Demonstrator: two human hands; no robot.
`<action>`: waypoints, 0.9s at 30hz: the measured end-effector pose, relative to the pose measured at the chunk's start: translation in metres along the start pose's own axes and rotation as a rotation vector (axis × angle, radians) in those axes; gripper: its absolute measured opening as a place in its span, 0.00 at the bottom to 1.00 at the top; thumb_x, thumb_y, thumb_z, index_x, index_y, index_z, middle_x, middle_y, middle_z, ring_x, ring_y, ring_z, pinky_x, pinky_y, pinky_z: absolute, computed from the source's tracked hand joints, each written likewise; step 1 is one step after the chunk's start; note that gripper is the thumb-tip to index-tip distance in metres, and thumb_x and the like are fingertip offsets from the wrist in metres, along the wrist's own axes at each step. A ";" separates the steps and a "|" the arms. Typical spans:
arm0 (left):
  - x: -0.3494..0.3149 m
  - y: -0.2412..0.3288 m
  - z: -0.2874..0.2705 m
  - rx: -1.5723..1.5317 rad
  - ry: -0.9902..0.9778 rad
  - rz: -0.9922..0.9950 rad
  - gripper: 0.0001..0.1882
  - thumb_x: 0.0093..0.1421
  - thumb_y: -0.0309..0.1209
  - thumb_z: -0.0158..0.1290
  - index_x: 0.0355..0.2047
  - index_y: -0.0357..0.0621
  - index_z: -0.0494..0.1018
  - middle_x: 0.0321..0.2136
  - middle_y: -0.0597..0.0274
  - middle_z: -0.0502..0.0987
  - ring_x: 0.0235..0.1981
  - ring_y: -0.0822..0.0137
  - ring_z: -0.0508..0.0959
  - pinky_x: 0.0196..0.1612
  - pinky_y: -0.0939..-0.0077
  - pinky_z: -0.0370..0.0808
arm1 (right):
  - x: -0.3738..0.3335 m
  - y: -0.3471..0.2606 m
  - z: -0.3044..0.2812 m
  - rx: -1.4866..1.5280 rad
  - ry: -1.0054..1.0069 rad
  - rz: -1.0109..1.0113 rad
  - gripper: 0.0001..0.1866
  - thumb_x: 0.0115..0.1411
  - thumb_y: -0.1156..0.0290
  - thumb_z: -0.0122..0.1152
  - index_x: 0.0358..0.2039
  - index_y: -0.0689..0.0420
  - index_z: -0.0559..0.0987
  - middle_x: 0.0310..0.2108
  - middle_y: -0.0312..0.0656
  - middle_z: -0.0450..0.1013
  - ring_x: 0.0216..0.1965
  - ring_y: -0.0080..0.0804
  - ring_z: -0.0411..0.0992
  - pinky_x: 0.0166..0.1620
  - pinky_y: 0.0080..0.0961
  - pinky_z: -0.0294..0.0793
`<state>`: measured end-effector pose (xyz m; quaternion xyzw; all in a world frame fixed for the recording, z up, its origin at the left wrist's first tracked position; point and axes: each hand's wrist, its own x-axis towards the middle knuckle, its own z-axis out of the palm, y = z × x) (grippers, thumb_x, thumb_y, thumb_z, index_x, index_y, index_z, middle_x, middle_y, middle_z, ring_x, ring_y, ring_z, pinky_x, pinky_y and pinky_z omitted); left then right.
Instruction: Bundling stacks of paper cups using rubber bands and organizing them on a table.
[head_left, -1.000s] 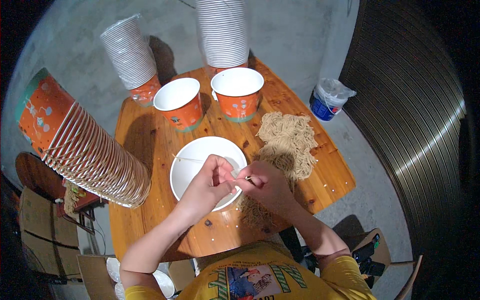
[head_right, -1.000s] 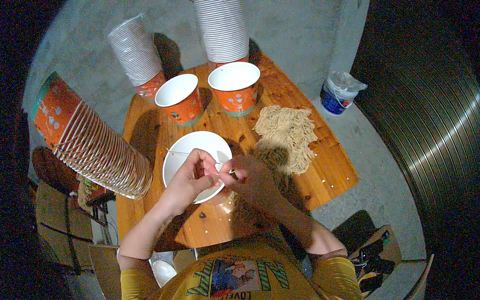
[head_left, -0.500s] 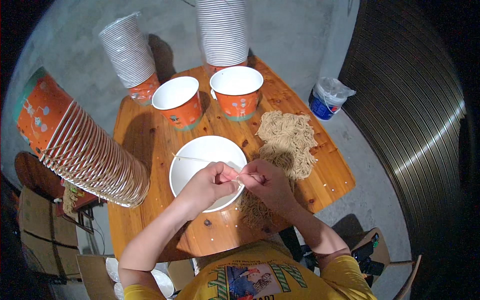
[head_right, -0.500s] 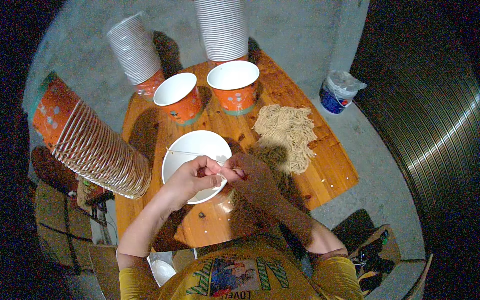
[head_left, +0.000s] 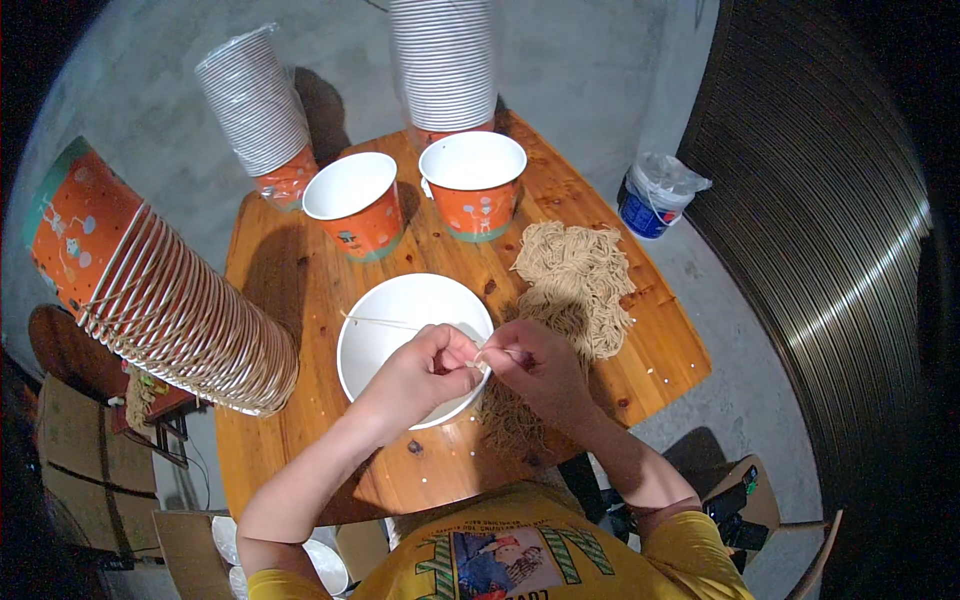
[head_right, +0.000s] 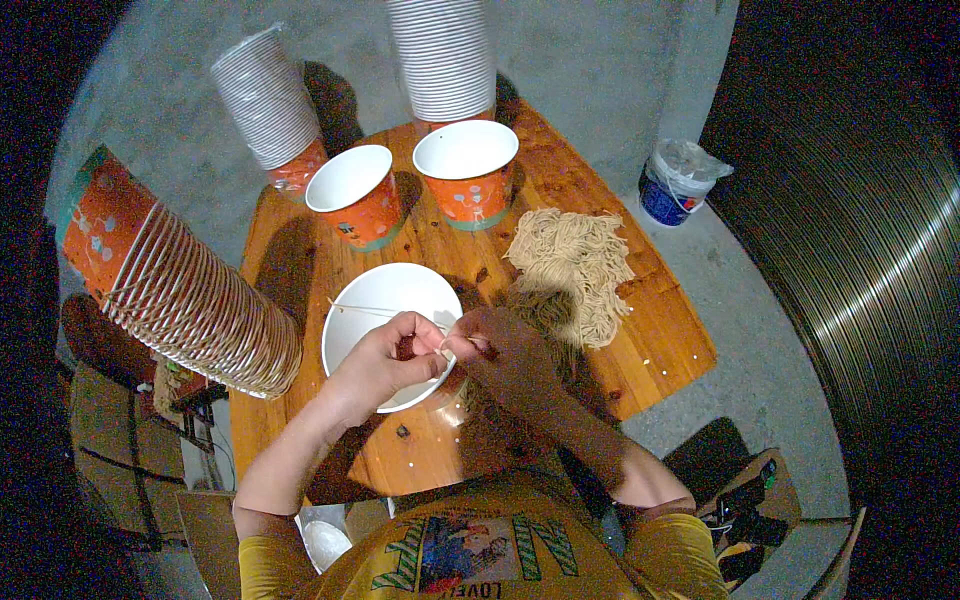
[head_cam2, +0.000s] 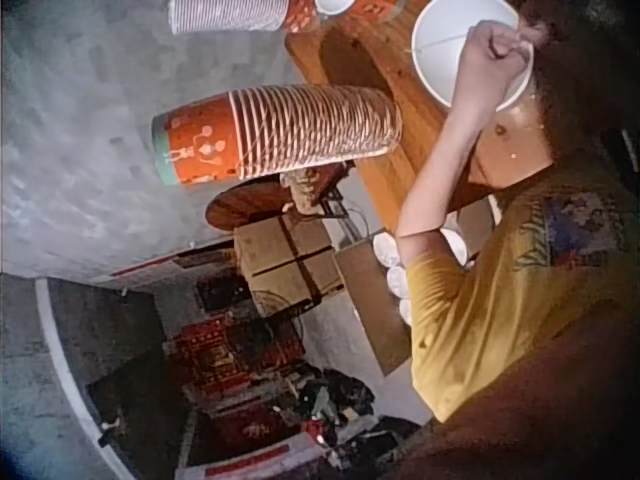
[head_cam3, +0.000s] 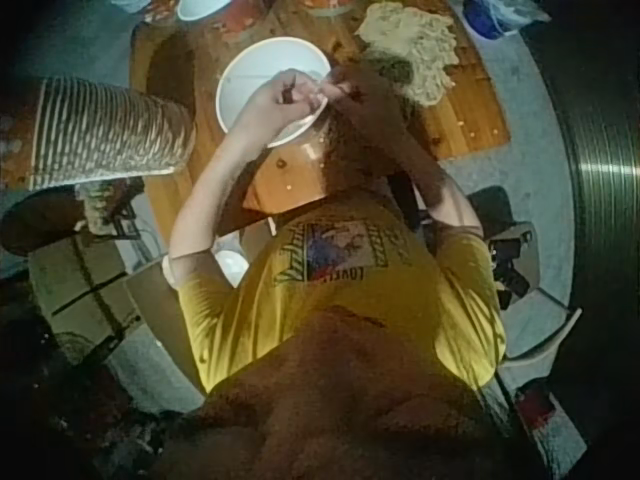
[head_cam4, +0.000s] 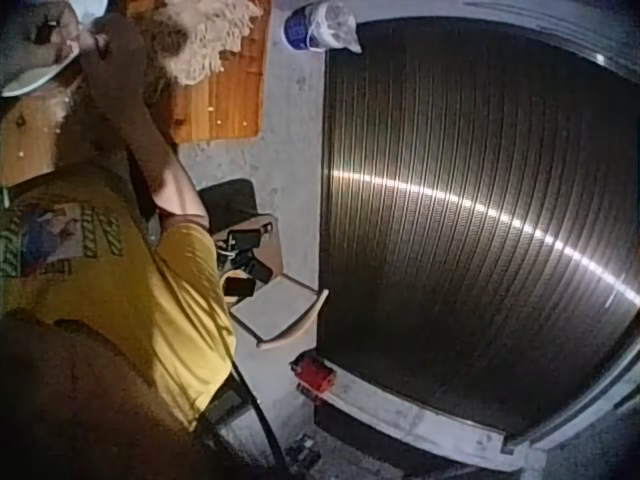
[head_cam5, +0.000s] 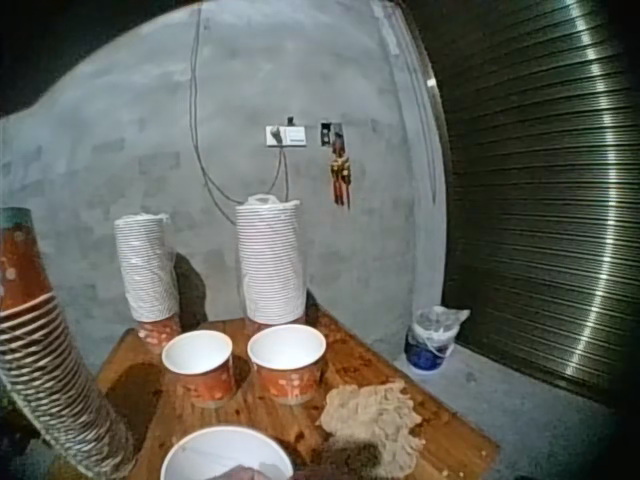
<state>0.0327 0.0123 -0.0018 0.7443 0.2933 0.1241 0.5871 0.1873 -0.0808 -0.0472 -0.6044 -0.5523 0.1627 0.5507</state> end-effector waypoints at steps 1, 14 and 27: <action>0.001 -0.001 0.000 -0.110 -0.028 -0.033 0.08 0.54 0.24 0.56 0.31 0.43 0.67 0.26 0.71 0.67 0.28 0.79 0.67 0.35 0.86 0.66 | 0.000 0.000 -0.001 -0.015 -0.009 -0.013 0.07 0.53 0.70 0.61 0.30 0.58 0.75 0.21 0.35 0.68 0.22 0.19 0.65 0.26 0.20 0.65; -0.001 0.003 0.001 0.313 0.085 0.265 0.05 0.53 0.21 0.52 0.28 0.41 0.67 0.26 0.67 0.64 0.27 0.78 0.65 0.33 0.83 0.66 | -0.002 0.002 -0.002 -0.009 -0.017 -0.060 0.06 0.54 0.71 0.61 0.30 0.58 0.75 0.24 0.36 0.69 0.24 0.21 0.68 0.28 0.20 0.68; 0.001 -0.002 0.001 -0.047 -0.030 0.085 0.05 0.56 0.22 0.52 0.32 0.40 0.68 0.26 0.73 0.67 0.28 0.81 0.65 0.35 0.87 0.66 | -0.005 0.005 -0.001 -0.001 -0.002 -0.123 0.05 0.54 0.72 0.61 0.29 0.59 0.75 0.24 0.35 0.69 0.23 0.18 0.65 0.27 0.18 0.66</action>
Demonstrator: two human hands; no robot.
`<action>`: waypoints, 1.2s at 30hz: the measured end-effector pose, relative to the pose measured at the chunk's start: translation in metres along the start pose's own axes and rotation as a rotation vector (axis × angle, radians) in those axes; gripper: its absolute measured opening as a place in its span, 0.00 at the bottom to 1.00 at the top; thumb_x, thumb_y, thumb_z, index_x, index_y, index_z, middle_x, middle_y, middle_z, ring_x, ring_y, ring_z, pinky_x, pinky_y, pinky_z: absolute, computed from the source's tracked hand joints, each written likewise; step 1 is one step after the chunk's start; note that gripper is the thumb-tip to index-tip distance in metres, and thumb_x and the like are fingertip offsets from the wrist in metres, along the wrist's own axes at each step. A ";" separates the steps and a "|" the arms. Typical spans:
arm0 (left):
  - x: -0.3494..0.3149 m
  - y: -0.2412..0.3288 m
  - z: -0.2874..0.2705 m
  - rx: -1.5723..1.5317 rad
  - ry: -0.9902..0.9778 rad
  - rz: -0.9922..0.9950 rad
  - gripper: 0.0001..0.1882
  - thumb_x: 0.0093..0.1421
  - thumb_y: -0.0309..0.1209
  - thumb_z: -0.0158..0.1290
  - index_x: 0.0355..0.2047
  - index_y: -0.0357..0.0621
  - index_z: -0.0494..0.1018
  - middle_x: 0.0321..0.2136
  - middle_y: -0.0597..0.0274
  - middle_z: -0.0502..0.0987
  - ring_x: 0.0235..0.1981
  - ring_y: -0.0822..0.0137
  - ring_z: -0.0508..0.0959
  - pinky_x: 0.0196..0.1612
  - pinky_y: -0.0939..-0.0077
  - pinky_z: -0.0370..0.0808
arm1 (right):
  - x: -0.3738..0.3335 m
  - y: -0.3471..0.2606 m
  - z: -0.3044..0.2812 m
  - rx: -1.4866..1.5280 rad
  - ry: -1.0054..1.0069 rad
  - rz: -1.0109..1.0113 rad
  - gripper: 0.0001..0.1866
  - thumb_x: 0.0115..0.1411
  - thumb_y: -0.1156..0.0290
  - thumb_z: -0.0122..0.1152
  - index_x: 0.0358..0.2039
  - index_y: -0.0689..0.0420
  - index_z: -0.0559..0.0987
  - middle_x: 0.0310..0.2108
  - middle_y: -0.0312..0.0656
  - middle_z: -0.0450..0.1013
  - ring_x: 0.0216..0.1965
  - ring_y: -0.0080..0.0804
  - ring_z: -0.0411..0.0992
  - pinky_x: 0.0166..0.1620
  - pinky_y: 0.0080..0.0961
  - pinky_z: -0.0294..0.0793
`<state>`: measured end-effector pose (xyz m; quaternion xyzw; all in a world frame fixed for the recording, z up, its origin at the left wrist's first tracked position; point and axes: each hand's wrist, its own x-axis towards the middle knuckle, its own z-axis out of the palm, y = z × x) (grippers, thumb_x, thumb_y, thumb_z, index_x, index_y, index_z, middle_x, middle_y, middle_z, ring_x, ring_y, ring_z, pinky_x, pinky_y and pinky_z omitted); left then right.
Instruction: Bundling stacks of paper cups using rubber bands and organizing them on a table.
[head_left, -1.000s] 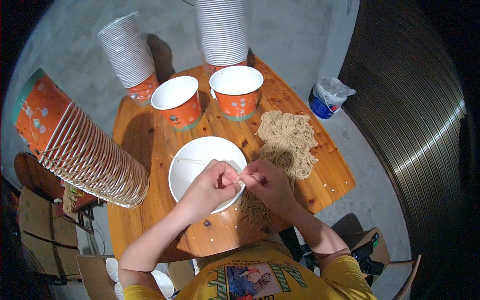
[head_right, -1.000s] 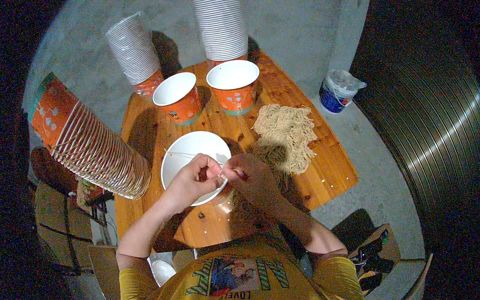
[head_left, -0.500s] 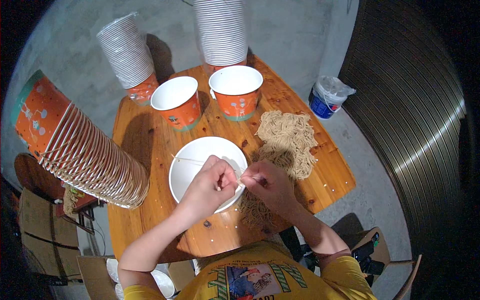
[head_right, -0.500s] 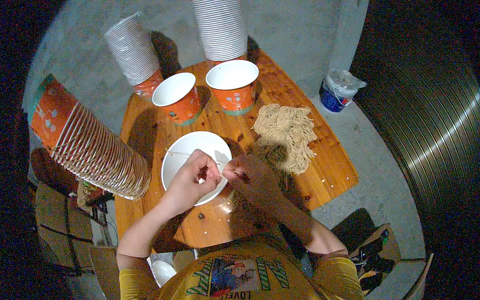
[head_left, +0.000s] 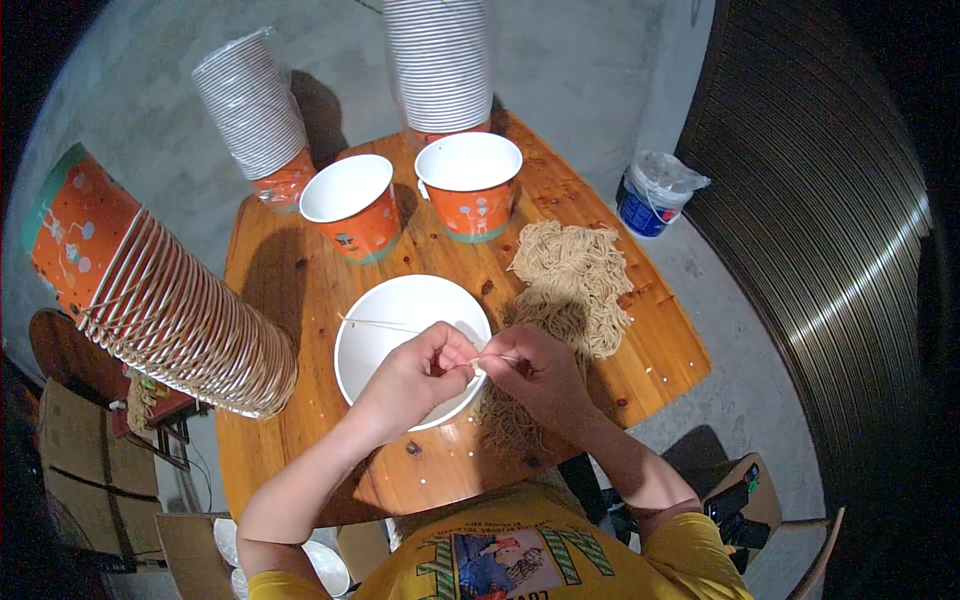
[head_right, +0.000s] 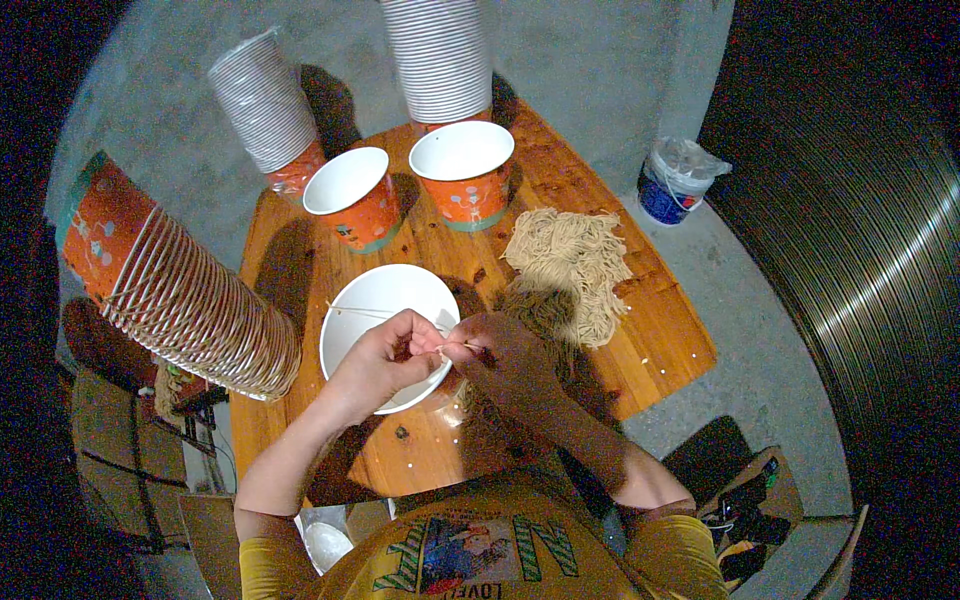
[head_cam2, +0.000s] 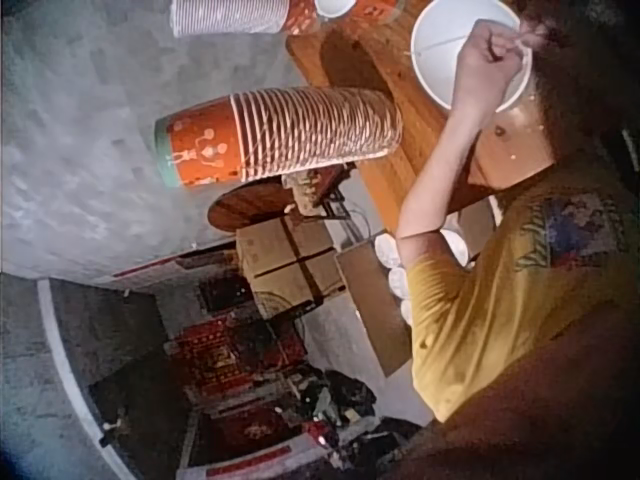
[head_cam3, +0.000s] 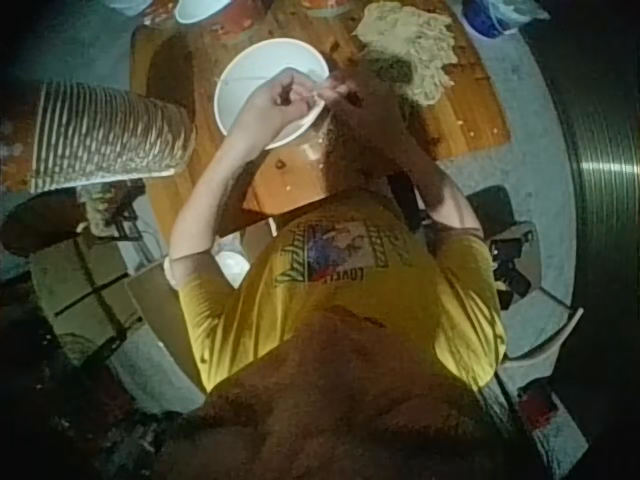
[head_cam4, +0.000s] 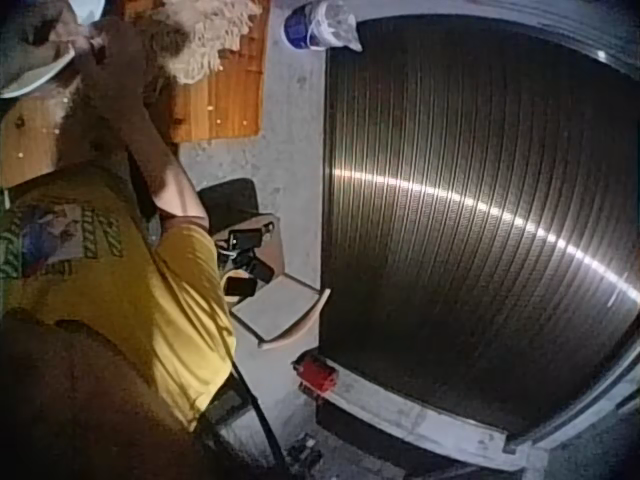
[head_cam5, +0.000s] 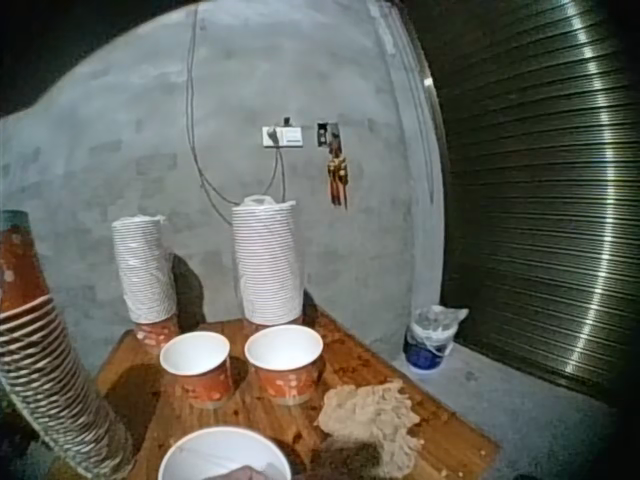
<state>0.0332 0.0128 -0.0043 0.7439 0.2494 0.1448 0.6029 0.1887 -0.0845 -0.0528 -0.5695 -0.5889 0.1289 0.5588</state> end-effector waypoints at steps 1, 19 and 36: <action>-0.001 0.002 -0.001 0.012 -0.002 -0.022 0.05 0.56 0.23 0.53 0.32 0.41 0.68 0.26 0.74 0.67 0.28 0.81 0.65 0.34 0.87 0.66 | 0.000 -0.002 0.000 0.013 -0.008 0.025 0.05 0.54 0.72 0.61 0.29 0.59 0.75 0.24 0.35 0.69 0.23 0.18 0.65 0.27 0.18 0.66; -0.005 0.003 0.003 0.296 0.119 0.029 0.05 0.56 0.25 0.52 0.30 0.40 0.66 0.21 0.69 0.67 0.24 0.79 0.66 0.28 0.82 0.67 | -0.001 0.003 0.002 0.001 0.005 -0.013 0.05 0.53 0.72 0.61 0.29 0.59 0.75 0.25 0.37 0.70 0.25 0.23 0.68 0.29 0.20 0.67; 0.002 -0.003 0.004 -0.203 0.116 -0.010 0.07 0.55 0.20 0.53 0.30 0.43 0.66 0.26 0.72 0.69 0.29 0.82 0.68 0.35 0.88 0.66 | -0.001 -0.003 0.001 -0.018 -0.010 -0.101 0.04 0.52 0.73 0.61 0.26 0.57 0.74 0.24 0.37 0.70 0.24 0.30 0.68 0.29 0.25 0.67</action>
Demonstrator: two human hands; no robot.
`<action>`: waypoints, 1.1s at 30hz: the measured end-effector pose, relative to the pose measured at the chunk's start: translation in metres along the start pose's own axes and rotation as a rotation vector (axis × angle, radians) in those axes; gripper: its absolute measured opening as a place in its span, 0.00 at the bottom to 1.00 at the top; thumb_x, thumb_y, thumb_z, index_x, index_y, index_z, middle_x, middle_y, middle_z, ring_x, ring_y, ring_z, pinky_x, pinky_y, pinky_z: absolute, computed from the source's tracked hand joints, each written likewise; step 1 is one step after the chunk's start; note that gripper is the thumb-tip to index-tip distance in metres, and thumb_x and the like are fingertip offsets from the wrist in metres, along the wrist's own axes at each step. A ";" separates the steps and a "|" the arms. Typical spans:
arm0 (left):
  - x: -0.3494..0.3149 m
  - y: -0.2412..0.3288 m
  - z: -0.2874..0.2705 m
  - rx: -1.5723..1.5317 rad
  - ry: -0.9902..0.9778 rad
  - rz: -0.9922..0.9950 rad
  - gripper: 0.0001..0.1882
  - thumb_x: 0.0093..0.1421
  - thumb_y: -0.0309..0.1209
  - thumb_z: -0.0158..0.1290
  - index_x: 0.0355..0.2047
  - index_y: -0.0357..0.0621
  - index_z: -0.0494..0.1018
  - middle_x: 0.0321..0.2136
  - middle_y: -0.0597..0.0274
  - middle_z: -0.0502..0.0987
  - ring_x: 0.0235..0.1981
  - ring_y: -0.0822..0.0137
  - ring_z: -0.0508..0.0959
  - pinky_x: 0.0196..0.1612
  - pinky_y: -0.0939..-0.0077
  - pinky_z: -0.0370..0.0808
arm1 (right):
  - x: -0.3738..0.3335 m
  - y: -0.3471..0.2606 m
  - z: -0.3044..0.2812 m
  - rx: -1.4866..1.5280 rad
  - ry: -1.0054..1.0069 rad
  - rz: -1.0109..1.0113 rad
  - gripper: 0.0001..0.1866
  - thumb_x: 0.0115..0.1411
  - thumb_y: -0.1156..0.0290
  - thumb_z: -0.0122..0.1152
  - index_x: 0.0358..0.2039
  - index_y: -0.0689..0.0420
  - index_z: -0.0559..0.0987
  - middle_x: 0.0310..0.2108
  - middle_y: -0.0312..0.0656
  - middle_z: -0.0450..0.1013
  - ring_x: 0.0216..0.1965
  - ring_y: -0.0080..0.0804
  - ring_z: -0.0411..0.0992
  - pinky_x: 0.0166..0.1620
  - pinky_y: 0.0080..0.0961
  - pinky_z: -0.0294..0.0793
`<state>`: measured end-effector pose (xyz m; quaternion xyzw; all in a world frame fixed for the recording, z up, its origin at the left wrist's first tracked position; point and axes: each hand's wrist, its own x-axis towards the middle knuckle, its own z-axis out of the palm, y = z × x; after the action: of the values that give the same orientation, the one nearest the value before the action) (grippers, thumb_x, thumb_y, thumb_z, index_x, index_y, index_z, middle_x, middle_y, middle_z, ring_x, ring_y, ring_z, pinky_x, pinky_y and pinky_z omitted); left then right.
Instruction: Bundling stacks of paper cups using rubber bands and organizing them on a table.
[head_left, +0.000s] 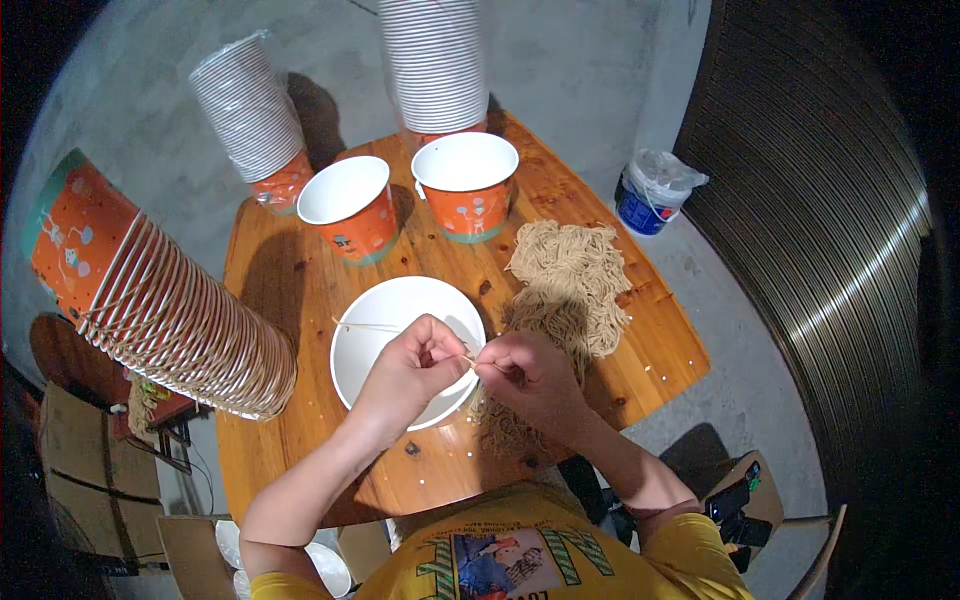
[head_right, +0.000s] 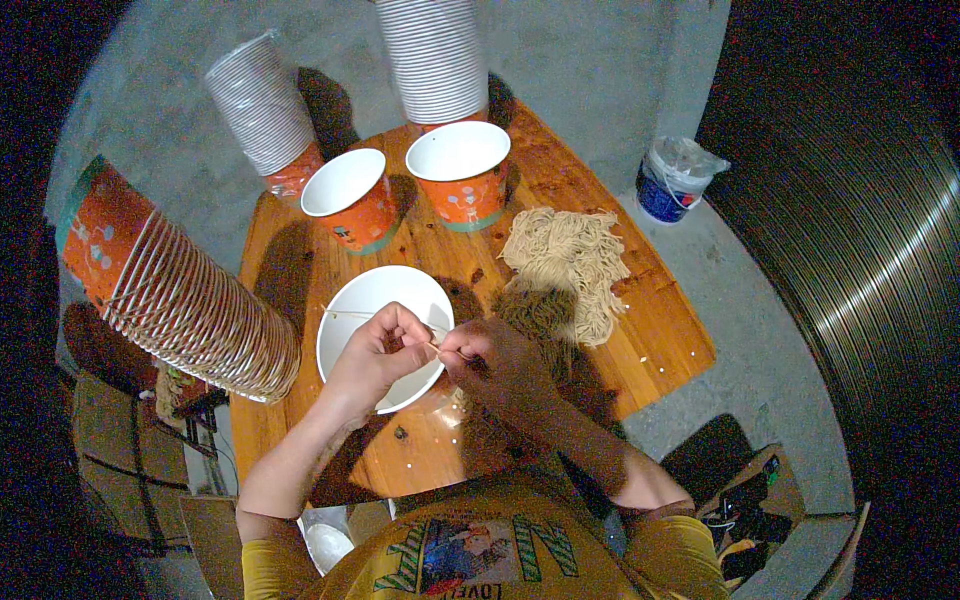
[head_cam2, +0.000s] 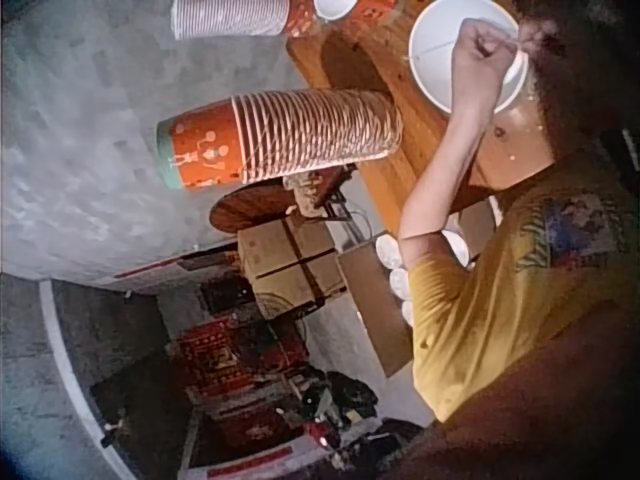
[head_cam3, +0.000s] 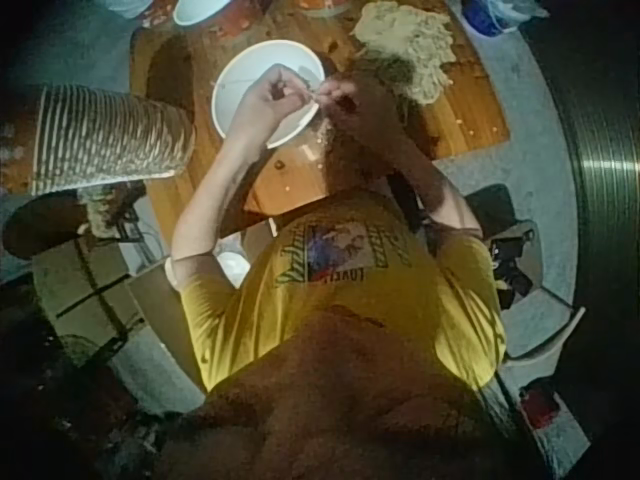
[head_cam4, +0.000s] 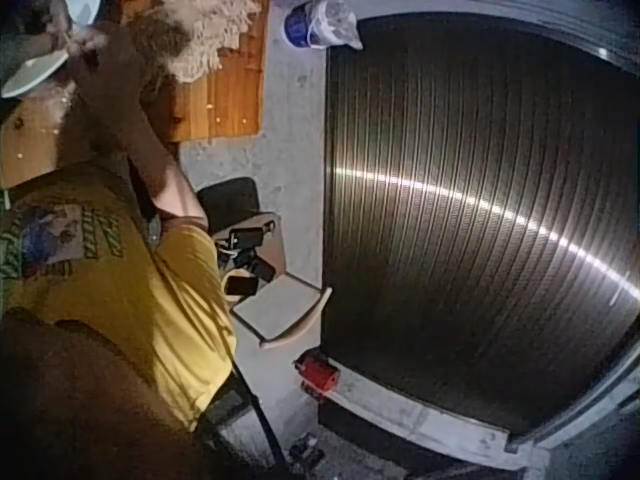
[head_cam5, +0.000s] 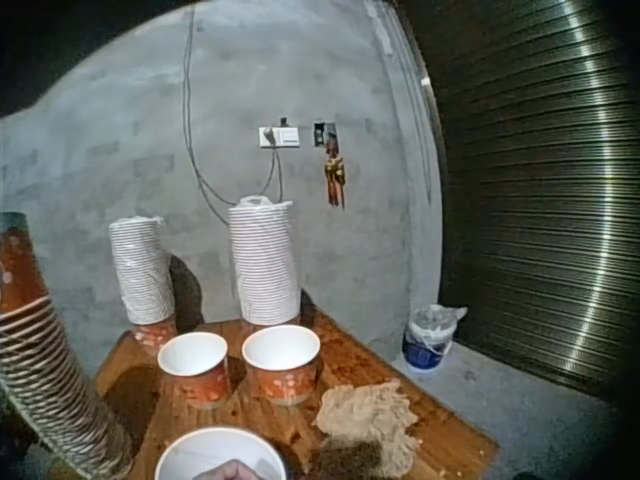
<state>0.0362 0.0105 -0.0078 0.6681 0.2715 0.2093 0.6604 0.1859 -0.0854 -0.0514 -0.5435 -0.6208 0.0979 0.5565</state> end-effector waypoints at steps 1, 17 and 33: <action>0.000 -0.001 0.000 -0.008 0.003 0.015 0.07 0.55 0.19 0.52 0.30 0.43 0.66 0.26 0.72 0.69 0.29 0.82 0.68 0.35 0.88 0.66 | -0.001 0.004 0.002 -0.005 0.029 -0.026 0.04 0.53 0.74 0.61 0.27 0.57 0.74 0.24 0.37 0.69 0.24 0.30 0.68 0.29 0.24 0.67; -0.002 -0.002 0.003 0.249 0.007 0.175 0.12 0.57 0.22 0.53 0.38 0.42 0.61 0.27 0.68 0.70 0.31 0.77 0.69 0.38 0.82 0.67 | 0.000 -0.006 0.006 0.379 0.030 0.506 0.05 0.58 0.70 0.54 0.31 0.58 0.72 0.24 0.26 0.64 0.27 0.11 0.61 0.30 0.13 0.61; -0.008 0.006 0.007 0.458 0.011 0.235 0.17 0.57 0.22 0.52 0.44 0.40 0.59 0.25 0.61 0.73 0.29 0.69 0.74 0.37 0.75 0.71 | -0.001 0.001 0.003 0.236 -0.026 0.306 0.06 0.57 0.70 0.55 0.29 0.59 0.74 0.23 0.31 0.67 0.25 0.16 0.65 0.30 0.17 0.65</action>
<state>0.0350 -0.0004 -0.0014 0.8259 0.2359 0.2214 0.4617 0.1843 -0.0847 -0.0542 -0.5612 -0.5223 0.2603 0.5869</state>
